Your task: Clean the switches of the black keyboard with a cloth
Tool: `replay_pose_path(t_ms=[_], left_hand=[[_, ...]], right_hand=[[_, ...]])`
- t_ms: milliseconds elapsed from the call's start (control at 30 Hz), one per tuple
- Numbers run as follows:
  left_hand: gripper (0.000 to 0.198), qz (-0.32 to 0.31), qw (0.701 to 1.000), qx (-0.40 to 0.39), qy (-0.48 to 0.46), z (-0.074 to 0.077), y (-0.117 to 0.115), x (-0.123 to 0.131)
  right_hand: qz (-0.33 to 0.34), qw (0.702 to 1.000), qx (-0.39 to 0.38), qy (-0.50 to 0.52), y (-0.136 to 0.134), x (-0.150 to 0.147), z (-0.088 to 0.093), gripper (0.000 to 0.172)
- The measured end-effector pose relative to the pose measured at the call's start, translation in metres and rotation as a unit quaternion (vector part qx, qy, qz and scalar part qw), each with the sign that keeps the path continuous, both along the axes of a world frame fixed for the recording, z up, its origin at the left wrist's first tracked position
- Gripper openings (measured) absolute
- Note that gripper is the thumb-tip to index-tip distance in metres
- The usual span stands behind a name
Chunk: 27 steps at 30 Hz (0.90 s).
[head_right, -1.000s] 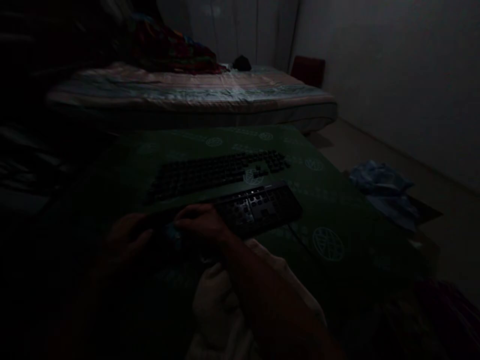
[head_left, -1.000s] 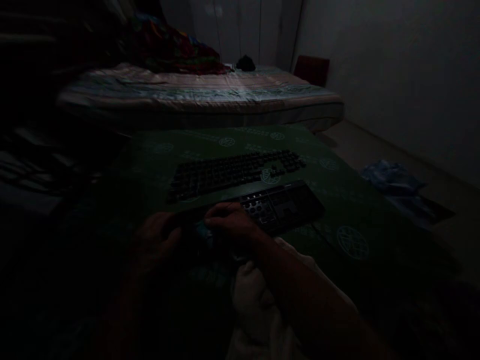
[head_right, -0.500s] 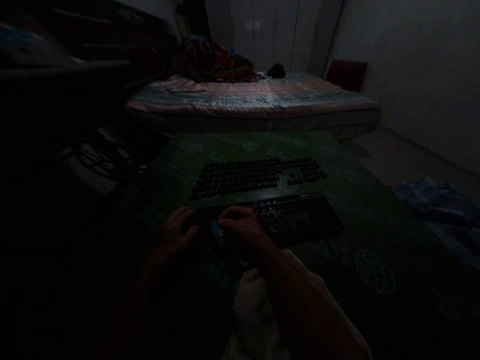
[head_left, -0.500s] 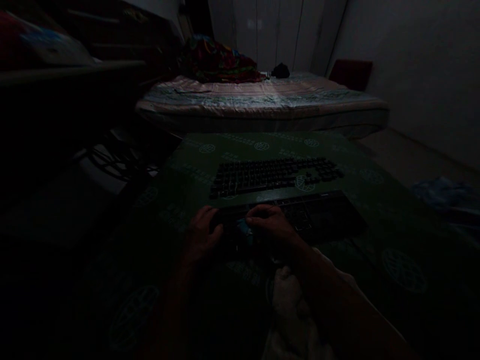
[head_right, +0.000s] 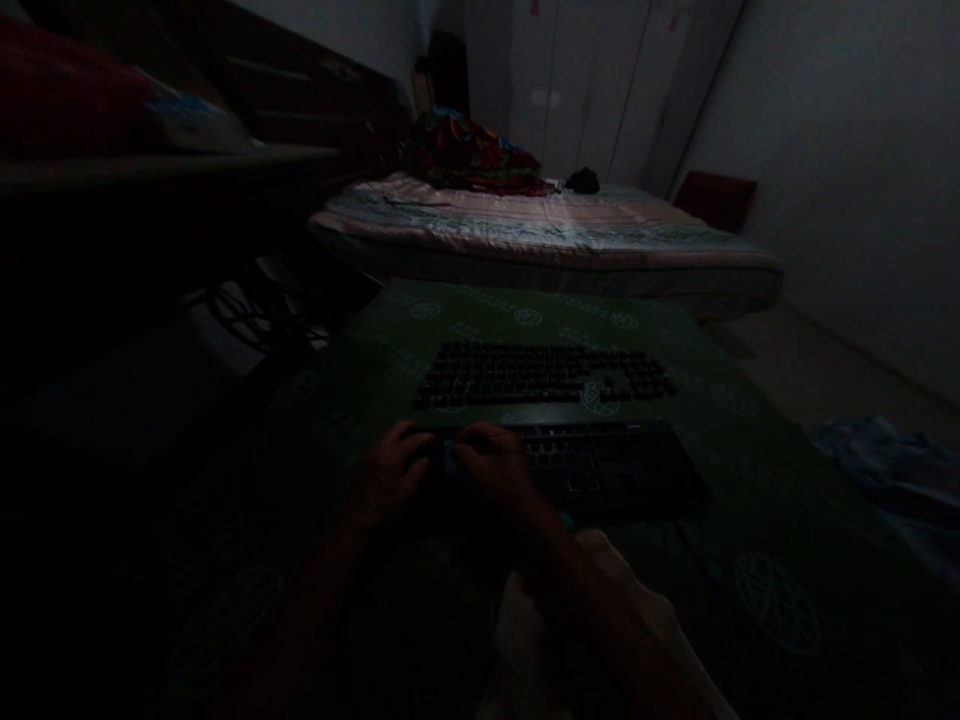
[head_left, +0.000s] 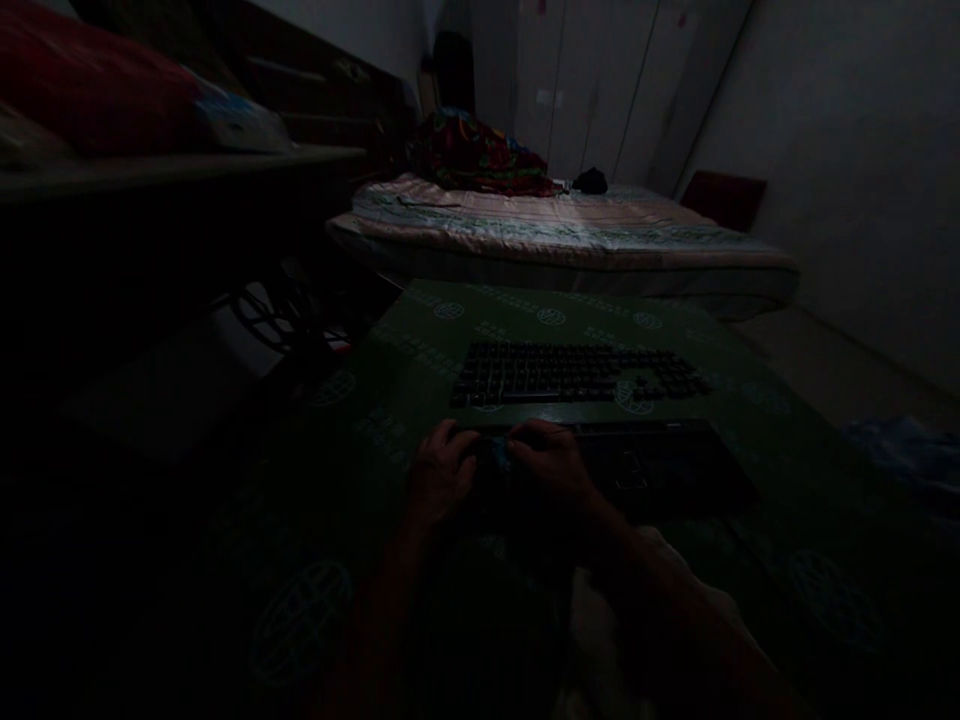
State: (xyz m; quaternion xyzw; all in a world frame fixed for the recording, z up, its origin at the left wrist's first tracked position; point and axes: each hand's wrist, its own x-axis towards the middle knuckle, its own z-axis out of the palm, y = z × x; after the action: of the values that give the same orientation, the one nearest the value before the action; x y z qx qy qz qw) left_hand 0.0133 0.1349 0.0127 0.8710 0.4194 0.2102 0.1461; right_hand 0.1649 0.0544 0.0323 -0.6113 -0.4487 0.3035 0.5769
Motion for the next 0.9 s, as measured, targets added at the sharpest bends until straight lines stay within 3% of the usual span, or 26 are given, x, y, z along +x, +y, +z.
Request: replay_pose_path(t_ms=[233, 900], left_hand=[[0.032, -0.01, 1.0, 0.014, 0.002, 0.0, -0.002, 0.0], [0.035, -0.002, 0.999, 0.01, 0.043, 0.001, -0.004, 0.005]], right_hand=[[0.01, 0.998, -0.032, -0.057, 0.031, -0.005, -0.015, 0.008], [-0.007, 0.998, -0.025, -0.063, 0.021, -0.007, -0.012, 0.01]])
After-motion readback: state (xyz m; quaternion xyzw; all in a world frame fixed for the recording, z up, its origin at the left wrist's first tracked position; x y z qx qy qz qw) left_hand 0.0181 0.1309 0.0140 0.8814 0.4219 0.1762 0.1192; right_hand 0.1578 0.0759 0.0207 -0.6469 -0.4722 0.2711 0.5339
